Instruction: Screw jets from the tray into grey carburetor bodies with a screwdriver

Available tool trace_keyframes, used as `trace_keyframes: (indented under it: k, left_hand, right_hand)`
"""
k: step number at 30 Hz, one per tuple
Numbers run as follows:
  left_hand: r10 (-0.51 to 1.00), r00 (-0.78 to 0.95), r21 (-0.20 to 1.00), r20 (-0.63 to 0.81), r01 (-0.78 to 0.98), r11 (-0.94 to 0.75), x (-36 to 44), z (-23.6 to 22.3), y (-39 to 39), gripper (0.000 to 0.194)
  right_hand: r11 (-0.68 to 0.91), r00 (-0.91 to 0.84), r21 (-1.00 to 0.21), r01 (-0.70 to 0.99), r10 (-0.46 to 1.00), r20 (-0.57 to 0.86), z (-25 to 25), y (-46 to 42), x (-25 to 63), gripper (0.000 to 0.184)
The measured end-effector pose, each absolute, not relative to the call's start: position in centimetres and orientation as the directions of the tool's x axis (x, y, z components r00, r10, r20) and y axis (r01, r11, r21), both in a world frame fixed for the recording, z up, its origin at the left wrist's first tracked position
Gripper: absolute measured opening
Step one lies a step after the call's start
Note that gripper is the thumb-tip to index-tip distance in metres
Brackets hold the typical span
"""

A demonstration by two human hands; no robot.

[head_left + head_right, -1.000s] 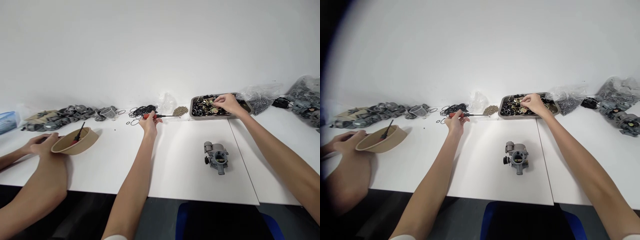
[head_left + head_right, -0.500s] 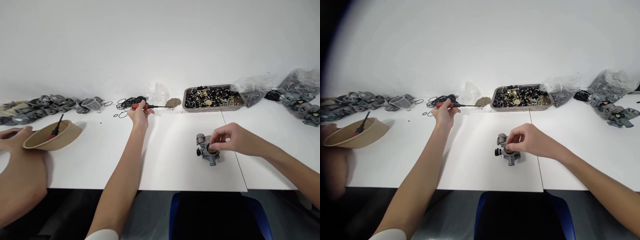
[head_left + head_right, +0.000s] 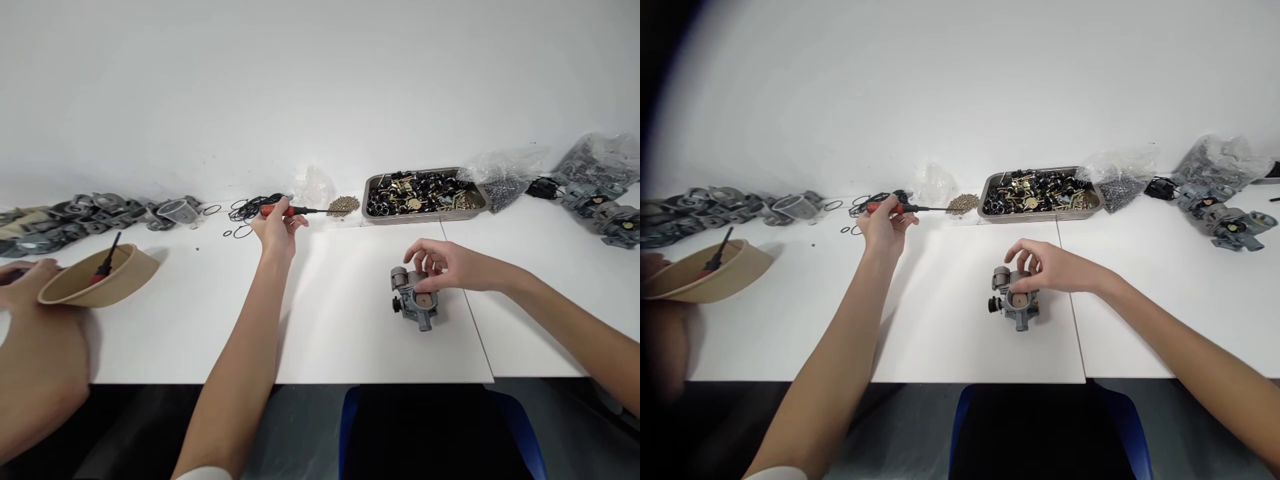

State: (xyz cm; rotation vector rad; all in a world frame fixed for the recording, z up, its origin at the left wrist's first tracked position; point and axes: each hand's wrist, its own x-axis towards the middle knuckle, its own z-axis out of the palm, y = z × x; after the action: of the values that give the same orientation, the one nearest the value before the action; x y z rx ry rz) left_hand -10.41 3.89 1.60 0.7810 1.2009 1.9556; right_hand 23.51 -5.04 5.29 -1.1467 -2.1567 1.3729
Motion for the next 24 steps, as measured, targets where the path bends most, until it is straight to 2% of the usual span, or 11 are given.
trace_keyframes:
  k: [4,7,12,17,24]
  left_hand:
    - [0.885,-0.424,0.913,0.194,-0.253,-0.321,-7.5,2.7,2.6,0.033]
    - [0.938,-0.290,0.933,0.191,-0.242,-0.265,-4.8,3.3,1.1,0.034]
    - [0.981,-0.153,0.949,0.118,-0.272,-0.156,-1.9,3.8,-0.7,0.031]
    - [0.990,-0.130,0.947,0.053,-0.308,-0.092,-1.2,3.8,-1.1,0.024]
    - [0.992,-0.109,0.954,0.063,-0.287,-0.092,-1.1,3.7,-1.1,0.021]
  right_hand:
    - [0.175,-0.423,-0.920,0.351,0.906,0.011,2.7,-2.8,24.0,0.042]
    - [0.193,-0.301,-0.920,0.340,0.950,0.088,0.8,-2.1,24.3,0.042]
    - [0.208,-0.337,-0.922,0.327,0.937,0.092,0.0,-2.1,24.2,0.045]
    - [0.205,-0.374,-0.937,0.284,0.923,0.089,0.2,-2.3,23.7,0.040]
    - [0.182,-0.360,-0.944,0.274,0.930,0.075,0.0,-2.3,23.6,0.028]
